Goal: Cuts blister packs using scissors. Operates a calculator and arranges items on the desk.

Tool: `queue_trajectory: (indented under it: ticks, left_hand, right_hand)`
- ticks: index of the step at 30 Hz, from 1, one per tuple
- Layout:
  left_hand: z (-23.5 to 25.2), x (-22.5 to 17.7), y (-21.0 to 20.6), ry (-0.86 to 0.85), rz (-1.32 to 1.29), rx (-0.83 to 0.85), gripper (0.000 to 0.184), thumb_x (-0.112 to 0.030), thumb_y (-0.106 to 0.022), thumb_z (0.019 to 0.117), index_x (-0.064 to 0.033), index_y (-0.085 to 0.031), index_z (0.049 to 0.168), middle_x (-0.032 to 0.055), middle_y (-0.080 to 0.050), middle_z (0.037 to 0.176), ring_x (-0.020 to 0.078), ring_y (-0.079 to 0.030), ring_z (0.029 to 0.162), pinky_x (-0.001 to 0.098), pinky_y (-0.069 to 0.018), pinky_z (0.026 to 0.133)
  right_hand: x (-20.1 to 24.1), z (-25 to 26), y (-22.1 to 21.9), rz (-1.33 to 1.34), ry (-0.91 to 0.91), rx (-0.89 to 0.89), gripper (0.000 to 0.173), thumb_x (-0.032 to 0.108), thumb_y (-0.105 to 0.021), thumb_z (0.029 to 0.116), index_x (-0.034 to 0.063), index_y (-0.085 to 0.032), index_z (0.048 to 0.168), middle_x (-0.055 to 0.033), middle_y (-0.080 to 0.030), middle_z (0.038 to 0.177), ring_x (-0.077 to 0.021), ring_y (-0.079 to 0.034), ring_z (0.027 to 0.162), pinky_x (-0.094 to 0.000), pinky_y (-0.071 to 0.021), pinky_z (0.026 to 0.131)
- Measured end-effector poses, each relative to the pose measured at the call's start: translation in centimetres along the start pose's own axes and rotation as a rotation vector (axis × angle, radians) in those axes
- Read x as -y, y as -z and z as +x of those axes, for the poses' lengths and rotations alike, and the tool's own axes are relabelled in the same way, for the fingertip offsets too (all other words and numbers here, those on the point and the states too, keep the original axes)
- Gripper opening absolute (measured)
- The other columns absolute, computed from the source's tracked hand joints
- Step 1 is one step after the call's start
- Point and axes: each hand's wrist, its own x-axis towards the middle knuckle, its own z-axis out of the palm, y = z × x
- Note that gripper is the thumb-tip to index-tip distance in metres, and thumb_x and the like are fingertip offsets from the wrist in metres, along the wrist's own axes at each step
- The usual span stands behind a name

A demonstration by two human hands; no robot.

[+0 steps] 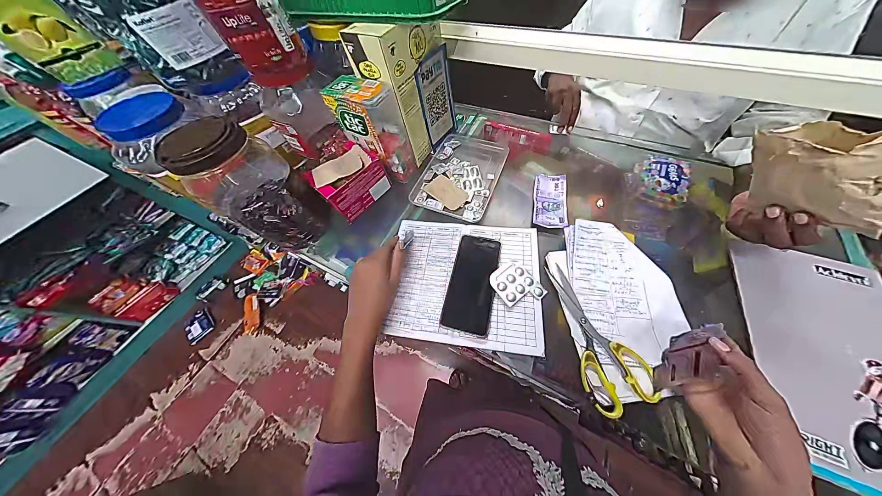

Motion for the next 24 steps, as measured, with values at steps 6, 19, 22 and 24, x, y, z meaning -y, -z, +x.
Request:
queue_trajectory:
  ticks: [6, 19, 22, 24]
  left_hand:
    - [0.2, -1.3, 3.3, 0.193, -0.053, -0.163, 0.045, -0.025, -0.041, 0.1106, 0.0122, -0.065, 0.117, 0.0324, -0.068, 0.089, 0.0466, -0.068, 0.083, 0.0651, -0.0506, 0.079]
    - [-4.2, -21.5, -6.4, 0.285, -1.267, 0.720, 0.089, -0.004, -0.059, 0.0972, -0.0103, 0.001, 0.163, 0.0186, -0.061, 0.135, 0.0190, -0.070, 0.107, 0.0365, -0.0592, 0.092]
    - [-4.9, -23.7, -8.5, 0.083, -1.099, 0.789, 0.087, -0.009, -0.055, 0.1002, -0.0035, 0.007, 0.162, 0.0261, -0.057, 0.130, 0.0217, -0.069, 0.100, 0.0377, -0.0573, 0.088]
    - [-5.1, -24.8, -9.1, -0.098, -0.884, 0.756, 0.082, -0.009, -0.053, 0.1018, 0.0046, 0.002, 0.160, 0.0296, -0.062, 0.123, 0.0259, -0.069, 0.091, 0.0406, -0.0559, 0.087]
  right_hand:
    - [-0.1, -1.1, 1.3, -0.181, -0.050, 0.018, 0.038, 0.009, -0.042, 0.1042, 0.0140, -0.039, 0.142, 0.0081, -0.068, 0.098, 0.0009, -0.067, 0.073, -0.0135, -0.0566, 0.062]
    - [0.9, -1.6, 1.5, 0.062, -0.100, -0.269, 0.024, 0.021, -0.035, 0.1121, 0.0093, -0.052, 0.122, -0.0025, -0.070, 0.088, -0.0123, -0.072, 0.072, -0.0301, -0.0639, 0.064]
    - [1.5, -2.6, 2.1, -0.014, -0.090, -0.129, 0.047, 0.001, -0.040, 0.1019, 0.0087, -0.033, 0.148, -0.0122, -0.068, 0.116, -0.0235, -0.075, 0.093, -0.0375, -0.0654, 0.076]
    - [1.6, -3.1, 2.4, -0.105, -0.062, -0.084, 0.066, -0.007, -0.050, 0.0916, 0.0094, -0.026, 0.151, -0.0119, -0.066, 0.120, -0.0239, -0.074, 0.095, -0.0391, -0.0654, 0.077]
